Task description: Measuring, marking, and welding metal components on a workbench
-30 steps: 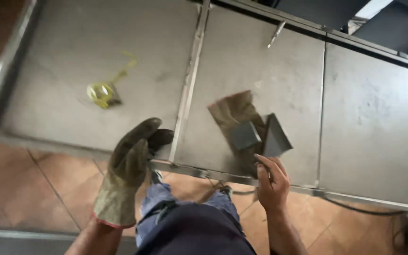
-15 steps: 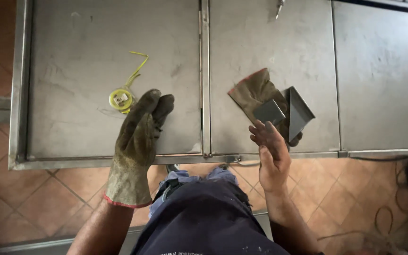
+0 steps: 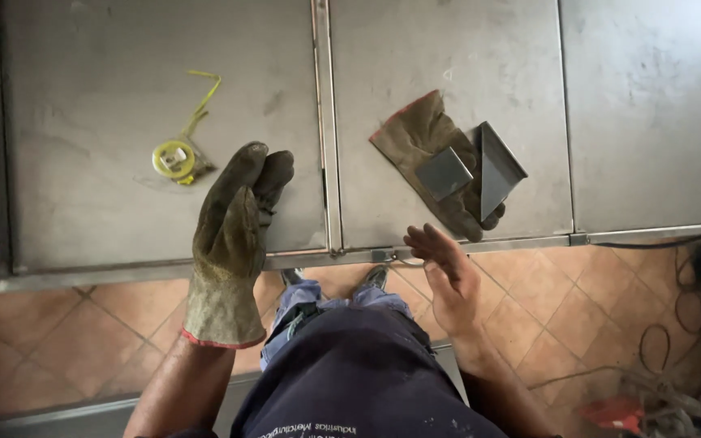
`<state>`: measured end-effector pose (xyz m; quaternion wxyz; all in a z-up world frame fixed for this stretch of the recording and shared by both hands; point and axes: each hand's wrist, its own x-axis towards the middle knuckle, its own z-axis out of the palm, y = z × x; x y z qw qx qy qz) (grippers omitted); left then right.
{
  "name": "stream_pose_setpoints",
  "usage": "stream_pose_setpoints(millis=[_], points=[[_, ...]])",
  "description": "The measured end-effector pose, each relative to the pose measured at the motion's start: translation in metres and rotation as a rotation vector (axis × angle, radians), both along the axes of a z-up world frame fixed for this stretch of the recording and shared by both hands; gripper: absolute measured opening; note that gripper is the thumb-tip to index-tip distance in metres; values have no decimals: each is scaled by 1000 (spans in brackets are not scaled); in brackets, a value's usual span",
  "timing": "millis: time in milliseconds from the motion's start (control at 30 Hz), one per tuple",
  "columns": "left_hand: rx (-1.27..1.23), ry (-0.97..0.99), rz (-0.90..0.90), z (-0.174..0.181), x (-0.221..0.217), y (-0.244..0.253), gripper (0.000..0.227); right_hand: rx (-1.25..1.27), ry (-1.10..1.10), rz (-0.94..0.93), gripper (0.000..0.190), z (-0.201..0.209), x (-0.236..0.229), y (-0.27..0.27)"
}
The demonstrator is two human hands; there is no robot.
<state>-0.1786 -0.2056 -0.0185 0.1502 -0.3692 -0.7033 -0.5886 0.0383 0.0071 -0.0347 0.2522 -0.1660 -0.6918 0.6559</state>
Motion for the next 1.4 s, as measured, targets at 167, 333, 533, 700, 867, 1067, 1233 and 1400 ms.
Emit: stream_pose_setpoints(millis=[167, 333, 533, 700, 867, 1067, 1233, 1400], points=[[45, 41, 50, 18, 14, 14, 31, 78, -4, 5, 42, 3, 8, 17], [543, -656, -232, 30, 28, 22, 43, 112, -17, 19, 40, -1, 12, 31], [653, -617, -202, 41, 32, 34, 43, 148, -92, -6, 34, 6, 20, 42], [457, -563, -223, 48, 36, 53, 38, 165, -212, -61, 30, 7, 46, 63], [342, -652, -259, 66, 80, 104, 43, 177, -201, -20, 28, -26, 86, 113], [257, -659, -216, 39, 151, 213, 45, 312, -121, 109, 21, -21, 145, 203], [366, -692, -137, 42, 221, 310, 39, 281, -129, 120, 19, -40, 213, 296], [392, -876, -162, 49, 271, 349, 40, 250, -158, 144, 19, -38, 258, 345]])
